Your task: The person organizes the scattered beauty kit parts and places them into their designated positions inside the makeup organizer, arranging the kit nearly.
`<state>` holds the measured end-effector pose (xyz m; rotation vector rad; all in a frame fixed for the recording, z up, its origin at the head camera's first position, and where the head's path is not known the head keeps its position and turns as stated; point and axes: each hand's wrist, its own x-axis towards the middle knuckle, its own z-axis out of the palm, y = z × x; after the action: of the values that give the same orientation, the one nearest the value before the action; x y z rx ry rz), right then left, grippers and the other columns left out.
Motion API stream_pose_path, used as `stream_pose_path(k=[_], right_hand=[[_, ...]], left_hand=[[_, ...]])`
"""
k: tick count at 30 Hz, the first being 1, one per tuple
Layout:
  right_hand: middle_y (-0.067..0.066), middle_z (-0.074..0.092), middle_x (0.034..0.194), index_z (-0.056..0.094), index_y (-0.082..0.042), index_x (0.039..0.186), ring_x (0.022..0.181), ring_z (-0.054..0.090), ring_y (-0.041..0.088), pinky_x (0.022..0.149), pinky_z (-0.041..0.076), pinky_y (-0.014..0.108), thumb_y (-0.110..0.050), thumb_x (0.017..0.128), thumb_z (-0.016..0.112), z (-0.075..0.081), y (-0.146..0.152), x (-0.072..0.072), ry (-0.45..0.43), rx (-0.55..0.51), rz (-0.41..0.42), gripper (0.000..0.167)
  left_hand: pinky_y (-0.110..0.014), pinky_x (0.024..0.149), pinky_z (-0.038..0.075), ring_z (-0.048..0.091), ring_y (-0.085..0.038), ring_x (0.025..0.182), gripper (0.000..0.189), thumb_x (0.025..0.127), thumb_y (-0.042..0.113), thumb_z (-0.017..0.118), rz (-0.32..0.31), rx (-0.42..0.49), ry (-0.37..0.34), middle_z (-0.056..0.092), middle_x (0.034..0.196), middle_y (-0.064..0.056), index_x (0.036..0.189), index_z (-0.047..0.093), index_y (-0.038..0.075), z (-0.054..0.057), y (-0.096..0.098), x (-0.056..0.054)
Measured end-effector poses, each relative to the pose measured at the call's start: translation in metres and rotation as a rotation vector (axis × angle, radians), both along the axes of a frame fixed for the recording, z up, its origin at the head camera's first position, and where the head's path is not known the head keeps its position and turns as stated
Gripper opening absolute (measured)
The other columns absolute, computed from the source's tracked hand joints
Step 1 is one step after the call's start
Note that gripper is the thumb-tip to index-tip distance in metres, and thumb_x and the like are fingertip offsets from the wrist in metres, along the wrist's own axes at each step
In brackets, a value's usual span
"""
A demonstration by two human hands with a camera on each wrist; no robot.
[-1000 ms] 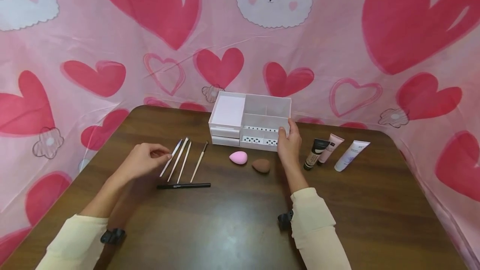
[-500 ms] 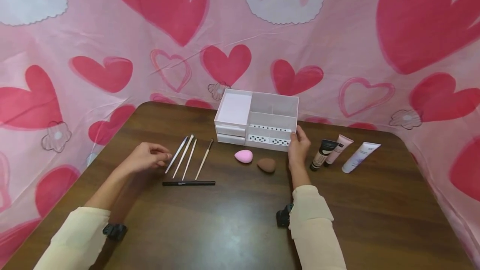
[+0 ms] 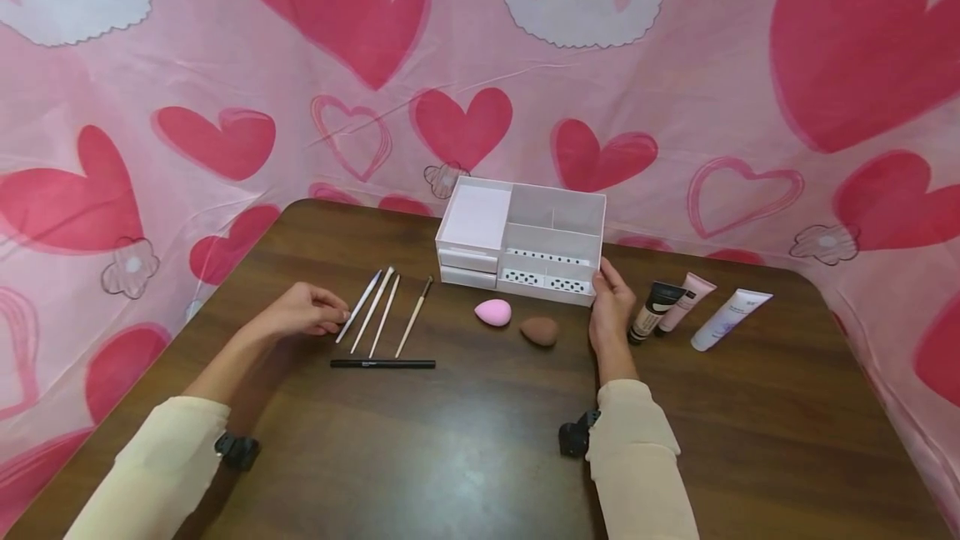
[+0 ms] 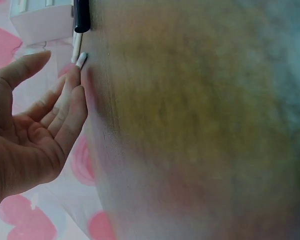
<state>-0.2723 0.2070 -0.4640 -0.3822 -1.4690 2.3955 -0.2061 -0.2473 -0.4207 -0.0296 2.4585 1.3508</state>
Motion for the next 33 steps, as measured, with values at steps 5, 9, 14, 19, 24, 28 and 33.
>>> stream_pose_path(k=[5, 9, 14, 19, 24, 28, 33], right_hand=[[-0.007, 0.073, 0.112, 0.041, 0.011, 0.147, 0.12, 0.057, 0.011, 0.1, 0.05, 0.015, 0.008, 0.101, 0.047, 0.0, 0.004, 0.003, 0.023, -0.013, 0.03, 0.047], [-0.007, 0.074, 0.109, 0.045, 0.01, 0.146, 0.11, 0.062, 0.007, 0.094, 0.052, 0.014, 0.007, 0.1, 0.049, 0.002, 0.007, 0.005, 0.003, 0.033, 0.026, 0.046], [-0.004, 0.071, 0.118, 0.045, 0.009, 0.147, 0.111, 0.061, 0.006, 0.092, 0.052, 0.012, 0.006, 0.101, 0.048, 0.004, 0.009, 0.008, -0.011, 0.099, 0.047, 0.046], [-0.009, 0.073, 0.108, 0.043, 0.011, 0.147, 0.109, 0.062, 0.006, 0.091, 0.052, 0.012, 0.007, 0.1, 0.049, 0.003, 0.008, 0.01, 0.003, 0.081, 0.064, 0.047], [-0.005, 0.072, 0.121, 0.043, 0.009, 0.148, 0.113, 0.06, 0.006, 0.097, 0.051, 0.013, 0.005, 0.102, 0.048, 0.002, 0.008, 0.011, -0.021, 0.104, 0.073, 0.047], [0.014, 0.052, 0.153, 0.042, 0.005, 0.15, 0.122, 0.056, 0.007, 0.107, 0.047, 0.016, 0.003, 0.103, 0.047, 0.003, 0.008, 0.011, -0.059, 0.146, 0.086, 0.048], [0.02, 0.039, 0.161, 0.041, 0.002, 0.152, 0.133, 0.05, 0.011, 0.118, 0.039, 0.023, 0.001, 0.104, 0.045, 0.004, 0.008, 0.01, -0.084, 0.164, 0.102, 0.048]], left_hand=[[-0.02, 0.059, 0.055, 0.066, -0.004, 0.066, 0.026, 0.086, 0.016, 0.072, -0.035, -0.019, 0.035, 0.075, 0.072, 0.003, 0.099, 0.074, -0.006, 0.001, 0.0, -0.002], [-0.02, 0.061, 0.055, 0.065, -0.004, 0.066, 0.026, 0.084, 0.016, 0.074, -0.017, -0.083, 0.044, 0.075, 0.071, 0.002, 0.099, 0.075, -0.005, 0.0, 0.003, -0.007], [-0.019, 0.062, 0.053, 0.061, -0.004, 0.065, 0.025, 0.084, 0.018, 0.077, -0.011, -0.172, 0.064, 0.069, 0.065, 0.006, 0.097, 0.077, -0.003, 0.0, 0.007, -0.011], [-0.021, 0.059, 0.049, 0.057, -0.007, 0.06, 0.017, 0.081, 0.02, 0.079, -0.029, -0.254, 0.072, 0.063, 0.059, 0.009, 0.085, 0.079, 0.004, 0.003, 0.01, -0.006], [-0.02, 0.055, 0.05, 0.057, -0.006, 0.057, 0.006, 0.078, 0.009, 0.076, -0.026, -0.296, 0.043, 0.065, 0.058, 0.007, 0.078, 0.078, 0.004, 0.002, 0.011, -0.003], [-0.02, 0.055, 0.052, 0.061, -0.006, 0.057, 0.006, 0.079, 0.007, 0.074, -0.015, -0.315, 0.035, 0.068, 0.059, 0.004, 0.079, 0.078, 0.003, 0.001, 0.011, -0.004], [-0.021, 0.053, 0.051, 0.06, -0.006, 0.053, 0.007, 0.079, 0.012, 0.076, 0.006, -0.38, 0.035, 0.069, 0.057, 0.004, 0.078, 0.079, 0.006, 0.003, 0.013, -0.004]])
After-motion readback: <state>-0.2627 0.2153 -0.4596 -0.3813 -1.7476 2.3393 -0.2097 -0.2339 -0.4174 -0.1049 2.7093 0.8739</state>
